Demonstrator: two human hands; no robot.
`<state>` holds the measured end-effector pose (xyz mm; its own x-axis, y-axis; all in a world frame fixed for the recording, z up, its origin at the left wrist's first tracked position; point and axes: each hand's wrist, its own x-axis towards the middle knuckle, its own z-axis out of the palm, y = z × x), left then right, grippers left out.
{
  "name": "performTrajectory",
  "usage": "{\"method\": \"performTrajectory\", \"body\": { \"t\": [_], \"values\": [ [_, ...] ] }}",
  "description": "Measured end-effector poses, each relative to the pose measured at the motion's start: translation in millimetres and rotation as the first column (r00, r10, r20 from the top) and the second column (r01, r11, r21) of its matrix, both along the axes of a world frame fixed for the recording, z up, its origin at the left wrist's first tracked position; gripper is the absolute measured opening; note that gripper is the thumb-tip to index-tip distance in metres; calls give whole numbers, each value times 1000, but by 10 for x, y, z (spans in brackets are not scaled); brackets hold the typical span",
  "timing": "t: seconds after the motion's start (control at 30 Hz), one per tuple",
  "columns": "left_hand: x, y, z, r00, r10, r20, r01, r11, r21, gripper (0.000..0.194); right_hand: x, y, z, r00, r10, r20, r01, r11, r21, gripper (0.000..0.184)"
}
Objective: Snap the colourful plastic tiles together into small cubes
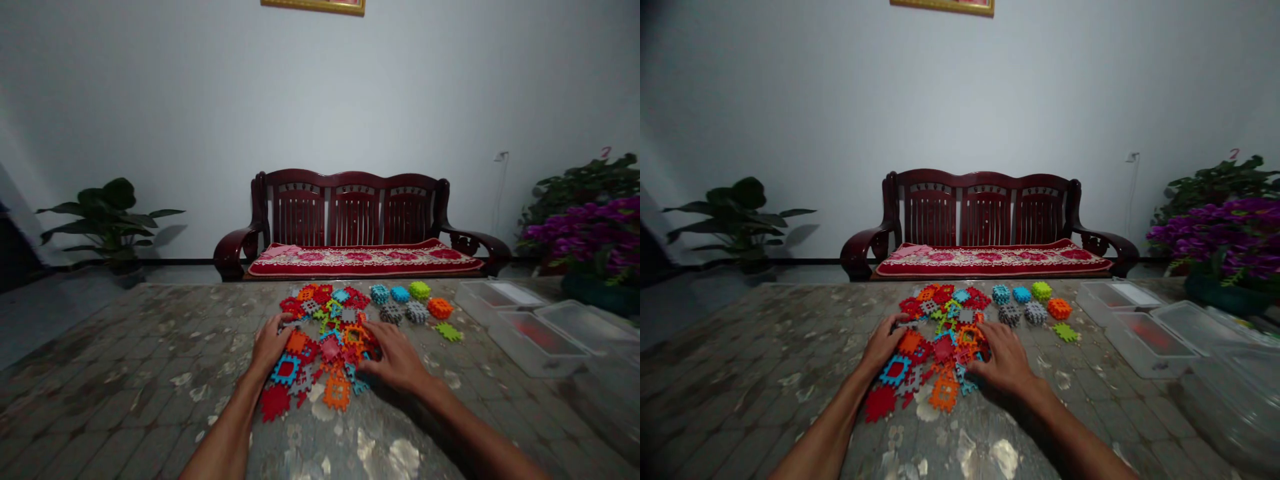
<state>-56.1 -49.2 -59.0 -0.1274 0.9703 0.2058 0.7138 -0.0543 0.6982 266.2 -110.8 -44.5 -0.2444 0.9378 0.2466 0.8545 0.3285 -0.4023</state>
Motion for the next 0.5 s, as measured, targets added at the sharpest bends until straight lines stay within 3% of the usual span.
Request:
{"method": "performTrajectory", "body": {
  "t": [0.1, 0.2, 0.4, 0.5],
  "values": [
    [46, -94, 91, 995, -23, -101, 19, 999, -37, 49, -118, -118, -45, 996, 5, 86, 6, 992, -128, 110],
    [81, -229, 139, 978, -47, -204, 22, 992, -126, 71, -139, -57, -32, 993, -32, 117, 58, 972, -227, 121],
    [80, -713, 15, 926, -194, -324, 117, 963, -243, 110, -226, 38, 6, 995, -87, 45, 95, 969, -229, 110],
    [150, -925, -86, 893, -244, -377, 159, 957, -243, 114, -343, 0, 32, 987, -151, 48, 157, 971, -178, 101]
  ]
}}
